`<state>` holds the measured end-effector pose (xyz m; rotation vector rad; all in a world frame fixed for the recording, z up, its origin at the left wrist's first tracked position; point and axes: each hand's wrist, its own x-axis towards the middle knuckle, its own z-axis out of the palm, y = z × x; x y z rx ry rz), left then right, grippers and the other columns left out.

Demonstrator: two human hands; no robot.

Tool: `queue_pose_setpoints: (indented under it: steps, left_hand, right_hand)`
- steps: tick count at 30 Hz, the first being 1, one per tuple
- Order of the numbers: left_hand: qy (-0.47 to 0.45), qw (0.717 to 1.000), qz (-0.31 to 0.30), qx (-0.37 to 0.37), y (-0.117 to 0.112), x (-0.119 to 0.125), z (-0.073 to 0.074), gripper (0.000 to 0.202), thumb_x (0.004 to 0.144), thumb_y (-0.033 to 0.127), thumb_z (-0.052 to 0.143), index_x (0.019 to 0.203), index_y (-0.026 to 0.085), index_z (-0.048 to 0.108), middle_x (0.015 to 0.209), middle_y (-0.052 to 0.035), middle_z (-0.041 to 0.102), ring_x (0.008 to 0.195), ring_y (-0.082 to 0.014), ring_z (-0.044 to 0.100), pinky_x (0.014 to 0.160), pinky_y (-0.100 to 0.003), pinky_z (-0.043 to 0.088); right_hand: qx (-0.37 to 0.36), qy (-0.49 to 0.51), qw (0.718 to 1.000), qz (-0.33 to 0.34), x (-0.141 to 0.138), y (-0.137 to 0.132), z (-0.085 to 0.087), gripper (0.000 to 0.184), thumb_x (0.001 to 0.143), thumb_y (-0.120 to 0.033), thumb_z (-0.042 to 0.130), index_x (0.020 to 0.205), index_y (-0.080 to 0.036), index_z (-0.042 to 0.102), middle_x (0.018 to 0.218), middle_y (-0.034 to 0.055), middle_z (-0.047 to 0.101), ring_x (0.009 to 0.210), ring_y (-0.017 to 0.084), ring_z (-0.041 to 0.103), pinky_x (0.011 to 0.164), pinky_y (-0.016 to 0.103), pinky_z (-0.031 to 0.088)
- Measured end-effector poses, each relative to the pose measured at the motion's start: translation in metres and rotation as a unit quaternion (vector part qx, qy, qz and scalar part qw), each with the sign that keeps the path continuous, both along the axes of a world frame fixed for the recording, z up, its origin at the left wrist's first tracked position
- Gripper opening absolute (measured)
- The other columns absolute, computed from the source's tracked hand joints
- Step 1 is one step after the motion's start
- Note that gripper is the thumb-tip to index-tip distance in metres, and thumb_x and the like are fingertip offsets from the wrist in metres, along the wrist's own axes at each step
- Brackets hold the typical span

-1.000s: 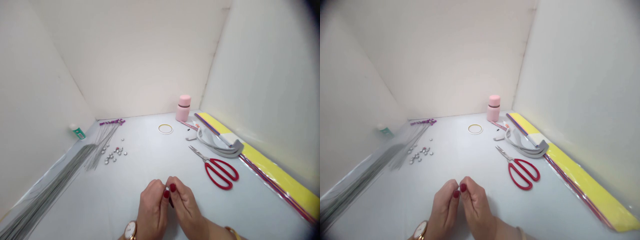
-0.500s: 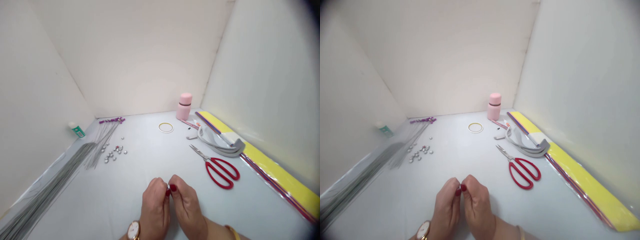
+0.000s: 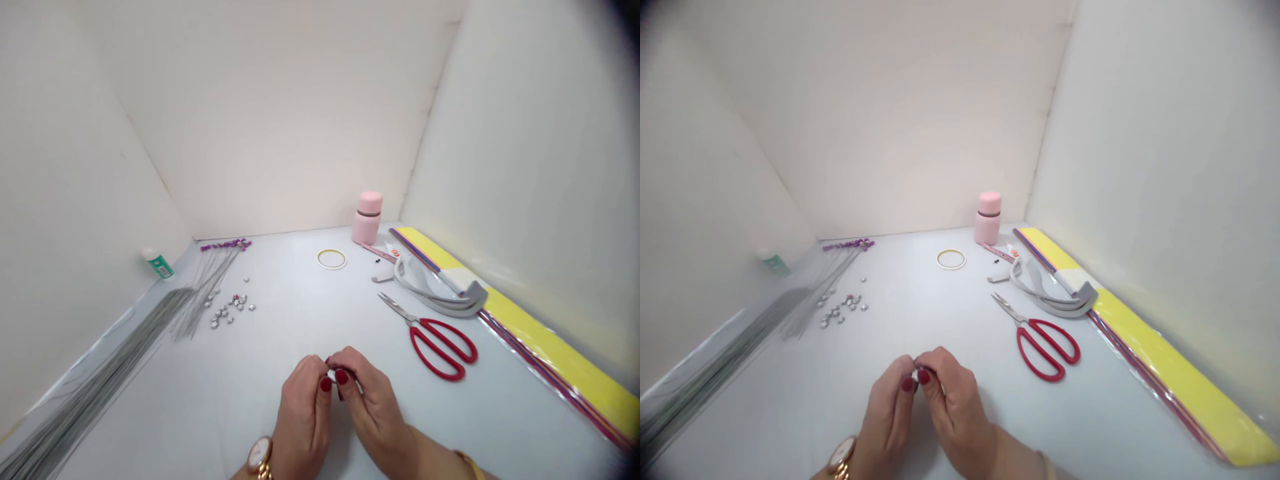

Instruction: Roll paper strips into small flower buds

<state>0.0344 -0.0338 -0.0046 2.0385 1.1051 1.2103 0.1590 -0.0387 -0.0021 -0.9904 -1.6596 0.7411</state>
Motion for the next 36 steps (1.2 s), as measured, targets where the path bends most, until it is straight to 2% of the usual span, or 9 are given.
queue_pose_setpoints:
  steps: [9, 15, 18, 23, 27, 32, 36]
  left_hand:
    - [0.025, 0.999, 0.026, -0.024, 0.002, -0.0026, 0.0021, 0.019, 0.088, 0.018, 0.036, 0.07, 0.02, 0.043, 0.061, 0.0019, 0.049, 0.055, -0.012, 0.047, 0.052, -0.022, 0.036]
    - [0.006, 1.0, -0.006, -0.02, 0.002, -0.0027, 0.0027, 0.018, 0.088, 0.015, 0.032, 0.078, 0.02, 0.047, 0.066, -0.0006, 0.052, 0.06, -0.0138, 0.05, 0.056, -0.024, 0.04]
    - [0.012, 1.0, 0.007, -0.023, 0.002, -0.004, 0.0015, 0.017, 0.088, 0.016, 0.033, 0.079, 0.02, 0.048, 0.065, -0.0001, 0.052, 0.059, -0.0136, 0.05, 0.055, -0.023, 0.039]
    - [0.026, 0.999, 0.018, 0.001, 0.002, -0.0057, 0.0019, 0.015, 0.086, 0.02, 0.037, 0.074, 0.02, 0.046, 0.062, 0.0009, 0.048, 0.055, -0.0133, 0.047, 0.052, -0.023, 0.037]
    - [0.067, 0.997, 0.021, 0.038, 0.0027, -0.0057, 0.0031, 0.017, 0.086, 0.015, 0.036, 0.072, 0.02, 0.044, 0.06, 0.0011, 0.048, 0.054, -0.0133, 0.046, 0.051, -0.023, 0.036]
    - [0.07, 0.996, 0.017, 0.051, 0.0022, -0.0054, 0.0029, 0.017, 0.087, 0.014, 0.033, 0.076, 0.021, 0.044, 0.062, 0.0001, 0.05, 0.056, -0.0136, 0.047, 0.053, -0.023, 0.036]
    - [0.064, 0.997, 0.022, 0.046, 0.001, -0.0035, 0.0038, 0.017, 0.087, 0.015, 0.033, 0.073, 0.021, 0.041, 0.06, 0.0012, 0.048, 0.054, -0.0135, 0.045, 0.05, -0.023, 0.035]
  right_hand:
    - [-0.002, -0.019, 0.999, -0.047, -0.0004, 0.0002, 0.0034, 0.016, 0.087, -0.019, 0.038, 0.08, -0.019, 0.052, 0.063, -0.0008, 0.05, 0.053, 0.011, 0.048, 0.052, 0.022, 0.042]
    - [0.006, -0.009, 1.0, -0.029, 0.002, 0.0009, 0.004, 0.015, 0.087, -0.018, 0.04, 0.095, -0.02, 0.052, 0.075, 0.0026, 0.057, 0.06, 0.012, 0.054, 0.056, 0.023, 0.046]
    - [0.039, -0.026, 0.998, -0.029, 0.0036, 0.0016, 0.0033, 0.016, 0.086, -0.014, 0.041, 0.093, -0.02, 0.054, 0.073, 0.002, 0.057, 0.061, 0.013, 0.055, 0.057, 0.023, 0.046]
    - [0.03, -0.022, 0.999, -0.03, 0.0046, 0.001, 0.0034, 0.014, 0.085, -0.014, 0.041, 0.09, -0.02, 0.054, 0.074, 0.0025, 0.058, 0.063, 0.014, 0.056, 0.058, 0.024, 0.045]
    - [0.023, -0.021, 0.999, -0.028, 0.0038, 0.0, 0.0045, 0.016, 0.087, -0.018, 0.038, 0.085, -0.02, 0.053, 0.068, 0.0009, 0.054, 0.058, 0.013, 0.052, 0.054, 0.023, 0.043]
    - [-0.024, -0.033, 0.999, -0.017, 0.0034, 0.0006, 0.0017, 0.013, 0.088, -0.023, 0.034, 0.083, -0.02, 0.046, 0.065, -0.0008, 0.047, 0.055, 0.013, 0.047, 0.052, 0.024, 0.041]
    - [-0.001, -0.059, 0.998, 0.004, 0.003, 0.0009, -0.0001, 0.013, 0.087, -0.021, 0.032, 0.077, -0.021, 0.04, 0.063, -0.0024, 0.041, 0.052, 0.012, 0.041, 0.049, 0.024, 0.037]
